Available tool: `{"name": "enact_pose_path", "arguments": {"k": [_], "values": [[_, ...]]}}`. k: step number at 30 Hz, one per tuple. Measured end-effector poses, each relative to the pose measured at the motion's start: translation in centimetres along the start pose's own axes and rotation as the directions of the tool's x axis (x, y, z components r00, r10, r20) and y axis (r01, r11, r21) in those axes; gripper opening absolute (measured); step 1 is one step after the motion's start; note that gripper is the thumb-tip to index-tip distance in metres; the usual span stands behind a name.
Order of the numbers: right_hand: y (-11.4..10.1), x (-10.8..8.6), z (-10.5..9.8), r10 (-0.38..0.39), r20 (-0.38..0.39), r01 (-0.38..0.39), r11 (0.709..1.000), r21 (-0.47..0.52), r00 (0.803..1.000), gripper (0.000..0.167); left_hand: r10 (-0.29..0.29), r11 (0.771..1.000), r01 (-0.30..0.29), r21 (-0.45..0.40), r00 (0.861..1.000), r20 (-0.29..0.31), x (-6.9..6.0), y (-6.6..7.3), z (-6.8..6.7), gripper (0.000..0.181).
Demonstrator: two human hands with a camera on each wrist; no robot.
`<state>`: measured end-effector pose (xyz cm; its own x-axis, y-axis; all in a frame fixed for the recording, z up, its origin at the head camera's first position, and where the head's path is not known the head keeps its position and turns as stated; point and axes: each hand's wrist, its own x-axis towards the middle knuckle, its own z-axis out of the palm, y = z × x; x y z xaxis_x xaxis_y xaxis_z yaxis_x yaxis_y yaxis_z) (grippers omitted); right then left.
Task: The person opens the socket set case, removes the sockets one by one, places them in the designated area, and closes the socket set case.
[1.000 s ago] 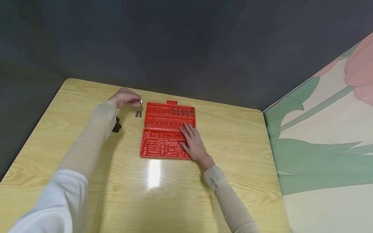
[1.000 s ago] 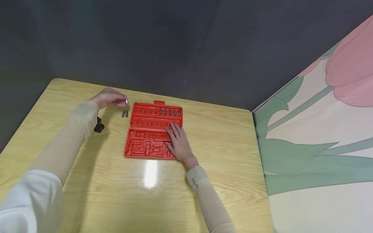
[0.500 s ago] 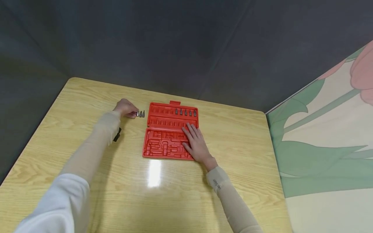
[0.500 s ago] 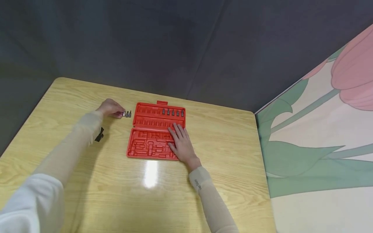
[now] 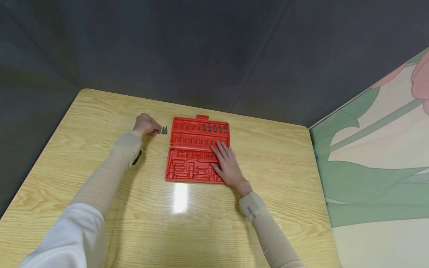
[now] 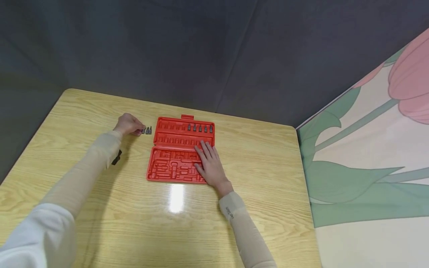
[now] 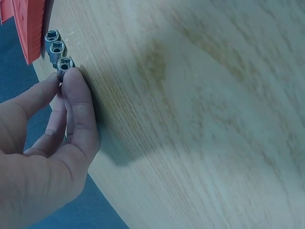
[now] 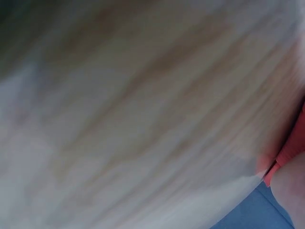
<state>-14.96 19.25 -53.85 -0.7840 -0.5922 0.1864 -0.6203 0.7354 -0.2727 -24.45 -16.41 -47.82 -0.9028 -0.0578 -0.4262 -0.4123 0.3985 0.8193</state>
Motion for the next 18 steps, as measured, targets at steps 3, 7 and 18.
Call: {"name": "enact_pose_path", "arguments": {"k": [3, 7, 18], "values": [[-0.1, 0.0, -0.1, 0.002, 0.001, -0.002, 1.000, -0.002, 1.000, 0.064, -0.013, 1.000, 0.013, -0.022, 1.000, 0.028, 0.0, 0.1, -0.3, 0.030], [-0.3, 0.1, -0.3, 0.006, 0.014, -0.006, 1.000, -0.013, 1.000, 0.063, -0.019, 1.000, 0.020, -0.021, 0.999, 0.049, -0.1, 0.2, -1.0, 0.030], [-0.6, 0.4, 0.4, 0.021, 0.027, -0.020, 0.999, -0.038, 0.999, 0.064, 0.159, 0.975, -0.141, -0.174, 0.983, 0.093, -0.4, 6.1, 6.2, 0.024]]}}
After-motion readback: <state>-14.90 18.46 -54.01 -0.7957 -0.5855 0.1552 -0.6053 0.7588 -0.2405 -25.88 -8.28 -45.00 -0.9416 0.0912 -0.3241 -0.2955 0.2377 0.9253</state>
